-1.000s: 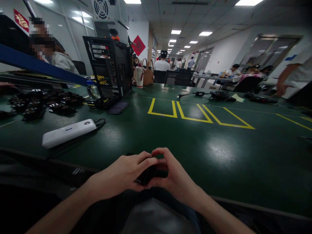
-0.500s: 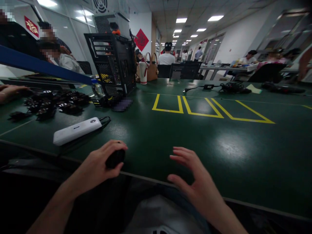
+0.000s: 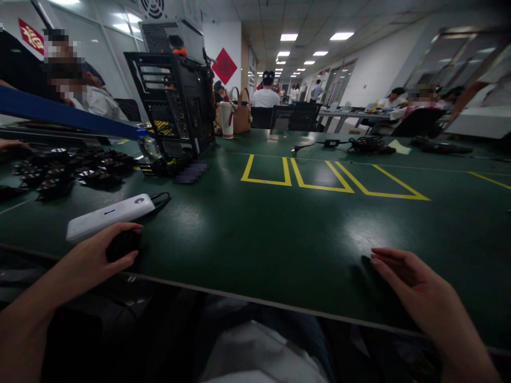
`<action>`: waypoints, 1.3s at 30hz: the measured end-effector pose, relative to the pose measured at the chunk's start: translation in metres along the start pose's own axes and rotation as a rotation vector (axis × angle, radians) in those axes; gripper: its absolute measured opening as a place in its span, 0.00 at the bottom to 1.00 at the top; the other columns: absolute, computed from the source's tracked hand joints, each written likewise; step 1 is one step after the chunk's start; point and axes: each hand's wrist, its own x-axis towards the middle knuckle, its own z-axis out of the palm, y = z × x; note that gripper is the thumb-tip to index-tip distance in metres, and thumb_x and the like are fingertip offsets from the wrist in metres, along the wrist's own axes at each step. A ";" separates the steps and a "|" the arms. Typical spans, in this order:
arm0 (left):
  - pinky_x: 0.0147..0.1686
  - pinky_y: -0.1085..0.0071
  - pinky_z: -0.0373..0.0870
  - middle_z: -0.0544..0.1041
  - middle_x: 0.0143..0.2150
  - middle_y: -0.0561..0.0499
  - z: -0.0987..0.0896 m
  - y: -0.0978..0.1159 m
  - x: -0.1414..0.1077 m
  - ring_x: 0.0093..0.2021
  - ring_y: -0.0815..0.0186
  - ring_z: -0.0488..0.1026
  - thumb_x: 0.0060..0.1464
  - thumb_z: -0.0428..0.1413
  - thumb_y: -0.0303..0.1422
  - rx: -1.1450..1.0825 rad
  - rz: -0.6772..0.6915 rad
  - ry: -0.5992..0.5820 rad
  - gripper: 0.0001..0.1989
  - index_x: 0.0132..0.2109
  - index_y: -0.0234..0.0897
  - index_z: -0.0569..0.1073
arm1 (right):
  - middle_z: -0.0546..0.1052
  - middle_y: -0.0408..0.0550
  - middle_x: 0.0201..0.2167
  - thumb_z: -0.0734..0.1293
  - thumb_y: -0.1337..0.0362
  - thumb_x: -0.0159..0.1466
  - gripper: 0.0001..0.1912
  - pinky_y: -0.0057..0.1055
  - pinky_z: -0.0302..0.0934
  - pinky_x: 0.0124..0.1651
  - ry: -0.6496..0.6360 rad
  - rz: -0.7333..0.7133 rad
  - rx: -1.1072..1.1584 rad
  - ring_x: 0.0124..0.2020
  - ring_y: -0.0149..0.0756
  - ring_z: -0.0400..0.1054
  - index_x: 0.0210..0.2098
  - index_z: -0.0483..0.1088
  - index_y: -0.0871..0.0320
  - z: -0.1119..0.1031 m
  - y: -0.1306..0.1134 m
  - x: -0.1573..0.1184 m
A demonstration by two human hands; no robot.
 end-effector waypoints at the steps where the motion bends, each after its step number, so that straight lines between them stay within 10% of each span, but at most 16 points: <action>1: 0.42 0.64 0.62 0.67 0.42 0.67 0.001 -0.001 0.001 0.41 0.63 0.66 0.45 0.49 0.42 0.015 -0.015 0.004 0.16 0.44 0.57 0.57 | 0.73 0.50 0.37 0.64 0.50 0.48 0.19 0.48 0.60 0.49 -0.002 -0.009 -0.012 0.40 0.45 0.69 0.36 0.65 0.51 0.001 -0.001 0.000; 11: 0.36 0.65 0.63 0.69 0.37 0.70 0.009 -0.007 0.008 0.38 0.64 0.66 0.45 0.48 0.43 0.005 -0.023 -0.014 0.14 0.41 0.61 0.59 | 0.72 0.50 0.38 0.63 0.54 0.53 0.16 0.46 0.63 0.44 -0.031 -0.145 -0.144 0.39 0.42 0.69 0.38 0.65 0.53 0.002 -0.003 -0.001; 20: 0.38 0.70 0.63 0.68 0.40 0.53 0.071 0.148 0.126 0.38 0.65 0.67 0.41 0.53 0.37 -0.169 0.411 -0.185 0.19 0.44 0.41 0.62 | 0.72 0.47 0.37 0.62 0.57 0.54 0.14 0.36 0.65 0.40 -0.547 -0.270 -0.100 0.37 0.36 0.68 0.38 0.66 0.55 0.048 -0.073 0.052; 28: 0.39 0.64 0.63 0.65 0.44 0.48 0.129 0.246 0.202 0.41 0.59 0.66 0.42 0.55 0.35 -0.217 0.588 -0.044 0.21 0.45 0.39 0.60 | 0.69 0.51 0.41 0.60 0.56 0.56 0.15 0.33 0.64 0.43 -0.514 -0.045 0.445 0.37 0.31 0.67 0.38 0.63 0.60 0.129 -0.084 0.146; 34: 0.43 0.62 0.63 0.61 0.50 0.46 0.139 0.250 0.206 0.46 0.57 0.65 0.44 0.55 0.36 -0.288 0.674 0.017 0.30 0.53 0.39 0.52 | 0.71 0.48 0.37 0.67 0.60 0.50 0.16 0.31 0.64 0.41 -0.534 0.087 0.675 0.37 0.31 0.67 0.37 0.63 0.59 0.133 -0.071 0.158; 39: 0.47 0.60 0.61 0.59 0.52 0.42 0.133 0.240 0.183 0.50 0.56 0.62 0.43 0.56 0.39 -0.326 0.769 0.040 0.36 0.54 0.35 0.48 | 0.71 0.47 0.38 0.67 0.61 0.50 0.15 0.33 0.62 0.44 -0.538 -0.076 0.678 0.38 0.32 0.66 0.37 0.66 0.59 0.127 -0.066 0.135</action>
